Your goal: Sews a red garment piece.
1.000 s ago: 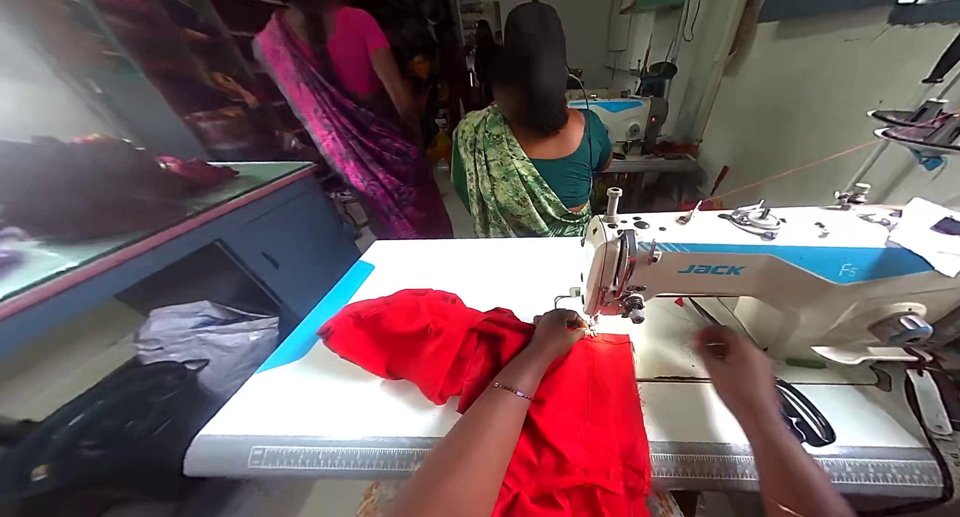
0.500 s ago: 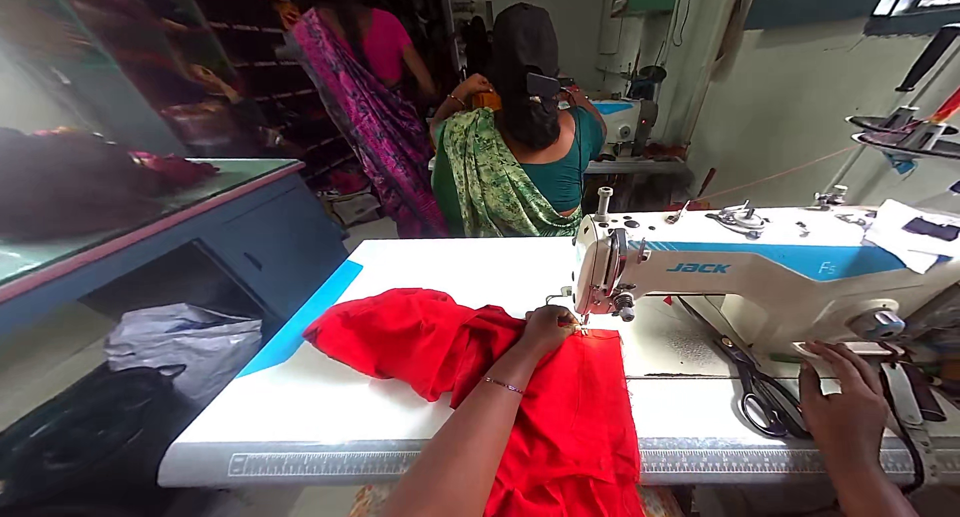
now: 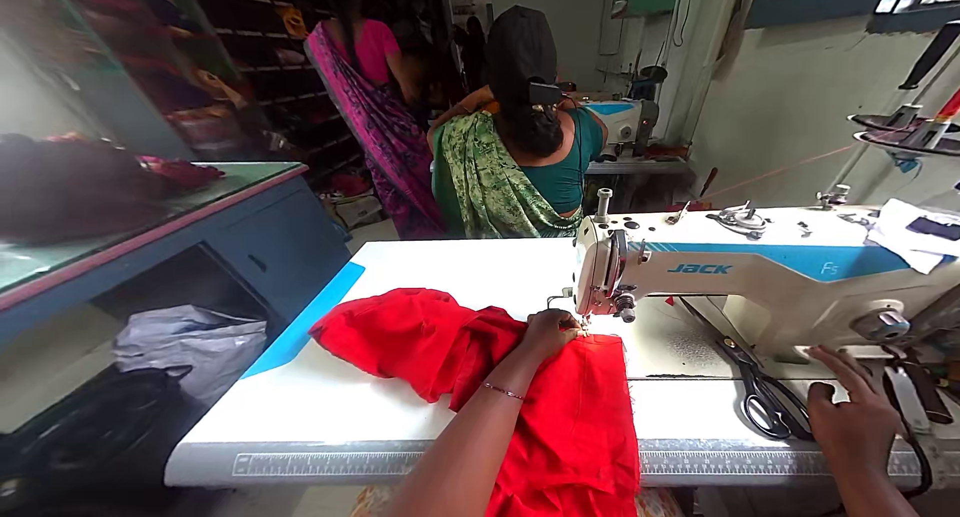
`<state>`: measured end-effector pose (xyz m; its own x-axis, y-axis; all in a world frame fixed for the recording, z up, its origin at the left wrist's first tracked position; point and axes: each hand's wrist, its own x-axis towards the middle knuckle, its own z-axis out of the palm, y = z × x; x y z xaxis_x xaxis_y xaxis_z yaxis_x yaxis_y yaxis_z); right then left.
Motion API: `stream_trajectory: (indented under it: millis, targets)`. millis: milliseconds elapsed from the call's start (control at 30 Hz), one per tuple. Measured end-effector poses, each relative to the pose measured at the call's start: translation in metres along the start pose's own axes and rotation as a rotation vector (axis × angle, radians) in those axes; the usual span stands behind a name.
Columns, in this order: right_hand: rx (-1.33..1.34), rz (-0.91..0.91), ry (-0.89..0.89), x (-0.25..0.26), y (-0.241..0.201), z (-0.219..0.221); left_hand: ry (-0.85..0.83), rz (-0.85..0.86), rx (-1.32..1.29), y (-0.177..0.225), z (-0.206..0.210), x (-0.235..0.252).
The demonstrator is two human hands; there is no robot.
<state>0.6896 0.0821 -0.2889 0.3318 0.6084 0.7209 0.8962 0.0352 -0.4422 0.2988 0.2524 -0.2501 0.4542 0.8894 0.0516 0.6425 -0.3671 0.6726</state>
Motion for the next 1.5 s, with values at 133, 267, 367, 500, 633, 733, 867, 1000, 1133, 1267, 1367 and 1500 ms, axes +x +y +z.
stream_trajectory:
  millis: [133, 267, 367, 500, 633, 733, 867, 1000, 1133, 1267, 1367, 1500]
  targets:
    - [0.01, -0.052, 0.033, 0.001, 0.001, 0.001, -0.018, -0.016, 0.002, 0.002, -0.003, 0.004]
    - [-0.059, -0.083, 0.11, -0.004, -0.017, -0.002, -0.019, -0.012, 0.074, 0.008, -0.008, 0.003]
    - [0.038, -0.2, -0.034, -0.014, -0.065, 0.006, 0.01, -0.049, 0.228, 0.029, -0.008, -0.008]
    - [0.395, -0.324, -0.463, -0.026, -0.124, 0.053, -0.15, -0.099, 0.38, 0.066, 0.008, -0.042]
    - [0.538, -0.302, -0.744, -0.031, -0.159, 0.082, -0.279, -0.106, 0.33, 0.07, 0.018, -0.084]
    - [0.475, -0.386, -0.783, -0.035, -0.161, 0.094, -0.297, -0.06, 0.287, 0.062, 0.015, -0.106]
    - [0.456, -0.412, -0.714, -0.039, -0.158, 0.092, -0.288, -0.001, 0.286, 0.062, 0.019, -0.127]
    - [0.388, -0.143, -0.698, -0.047, -0.172, 0.065, -0.263, 0.03, 0.305, 0.087, 0.035, -0.159]
    - [0.133, 0.103, -0.586, -0.069, -0.203, 0.036, -0.291, 0.072, 0.316, 0.109, 0.048, -0.189]
    - [0.011, 0.197, -0.821, -0.063, -0.229, 0.027, -0.374, 0.072, 0.297, 0.121, 0.053, -0.202]
    - [0.127, 0.28, -0.942, -0.053, -0.231, 0.032, -0.308, 0.027, 0.243, 0.131, 0.044, -0.206]
    - [0.587, 0.545, -0.843, -0.058, -0.233, 0.025, 0.012, 0.038, 0.17, 0.132, 0.023, -0.206]
